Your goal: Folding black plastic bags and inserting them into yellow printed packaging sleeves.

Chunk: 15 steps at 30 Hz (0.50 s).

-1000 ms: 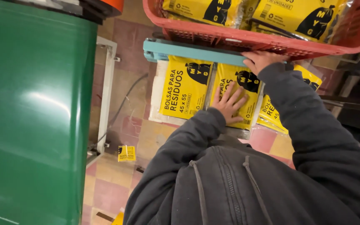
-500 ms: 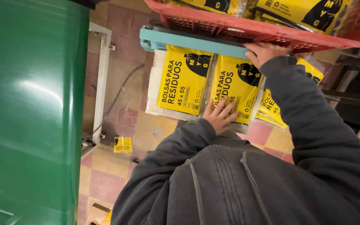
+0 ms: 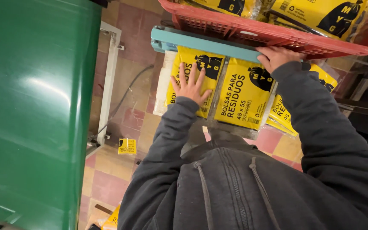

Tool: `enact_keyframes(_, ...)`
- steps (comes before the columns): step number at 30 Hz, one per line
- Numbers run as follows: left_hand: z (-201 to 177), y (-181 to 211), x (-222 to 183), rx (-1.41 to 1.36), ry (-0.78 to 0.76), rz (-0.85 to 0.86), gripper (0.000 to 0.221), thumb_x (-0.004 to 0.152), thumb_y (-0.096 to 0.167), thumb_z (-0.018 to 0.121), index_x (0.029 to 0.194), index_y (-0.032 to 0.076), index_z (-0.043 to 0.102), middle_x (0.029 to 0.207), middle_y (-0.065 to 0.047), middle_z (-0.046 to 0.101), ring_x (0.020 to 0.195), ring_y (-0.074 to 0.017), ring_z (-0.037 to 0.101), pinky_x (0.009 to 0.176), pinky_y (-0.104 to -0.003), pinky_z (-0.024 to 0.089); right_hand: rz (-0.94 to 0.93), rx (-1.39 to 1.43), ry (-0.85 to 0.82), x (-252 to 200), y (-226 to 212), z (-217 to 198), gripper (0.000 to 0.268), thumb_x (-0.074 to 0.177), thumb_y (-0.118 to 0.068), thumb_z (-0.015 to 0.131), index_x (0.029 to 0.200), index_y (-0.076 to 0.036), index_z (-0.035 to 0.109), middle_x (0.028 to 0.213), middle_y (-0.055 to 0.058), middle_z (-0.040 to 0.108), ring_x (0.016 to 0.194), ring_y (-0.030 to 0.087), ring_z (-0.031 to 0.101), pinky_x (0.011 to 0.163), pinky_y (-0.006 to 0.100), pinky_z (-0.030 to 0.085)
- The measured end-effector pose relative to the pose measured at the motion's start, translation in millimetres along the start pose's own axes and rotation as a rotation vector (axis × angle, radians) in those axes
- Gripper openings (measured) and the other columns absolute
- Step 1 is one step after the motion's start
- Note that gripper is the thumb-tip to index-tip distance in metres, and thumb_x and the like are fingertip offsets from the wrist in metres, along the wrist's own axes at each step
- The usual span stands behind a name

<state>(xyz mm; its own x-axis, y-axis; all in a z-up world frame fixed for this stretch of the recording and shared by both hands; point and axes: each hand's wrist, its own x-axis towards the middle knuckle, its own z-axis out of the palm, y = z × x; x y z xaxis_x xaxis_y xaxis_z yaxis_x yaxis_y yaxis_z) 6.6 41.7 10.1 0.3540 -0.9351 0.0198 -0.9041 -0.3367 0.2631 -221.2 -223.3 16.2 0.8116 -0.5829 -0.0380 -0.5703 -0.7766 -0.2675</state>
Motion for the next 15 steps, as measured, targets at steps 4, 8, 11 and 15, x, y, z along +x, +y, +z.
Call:
enact_keyframes(4,3,-2,-9,0.035,-0.042,-0.055,0.088,0.083,0.069,0.066,0.157,0.027,0.043,0.169,-0.007,0.024,0.156,-0.0468,0.008,0.107,-0.086,0.015,0.079,-0.092,-0.078,0,-12,-13,0.032,0.107,-0.046,0.058,0.131,-0.030,0.072,0.112,0.003,0.075,0.093,0.031,0.071,0.073,0.055,0.051)
enact_keyframes(8,4,-3,-16,0.038,-0.038,-0.071,0.092,0.081,0.072,0.066,0.158,0.027,0.043,0.170,-0.007,0.023,0.155,-0.0479,0.007,0.106,-0.087,0.015,0.032,-0.016,-0.025,1,-4,-6,0.032,0.108,-0.044,0.059,0.133,-0.028,0.072,0.112,0.004,0.075,0.097,0.032,0.070,0.076,0.052,0.053)
enact_keyframes(11,7,-3,-22,0.045,-0.053,-0.087,0.096,0.077,0.075,0.067,0.156,0.027,0.043,0.169,-0.009,0.023,0.154,-0.0491,0.007,0.104,-0.088,0.015,0.007,0.023,0.011,-2,-1,-3,0.031,0.110,-0.043,0.061,0.133,-0.026,0.072,0.114,0.006,0.074,0.099,0.032,0.070,0.080,0.049,0.055)
enact_keyframes(15,5,-5,-23,0.055,-0.045,-0.097,0.099,0.075,0.076,0.068,0.157,0.027,0.043,0.169,-0.009,0.023,0.154,-0.0506,0.007,0.104,-0.088,0.016,-0.015,0.042,0.018,-1,-4,-6,0.031,0.111,-0.042,0.061,0.132,-0.023,0.073,0.115,0.006,0.074,0.100,0.031,0.070,0.082,0.046,0.055)
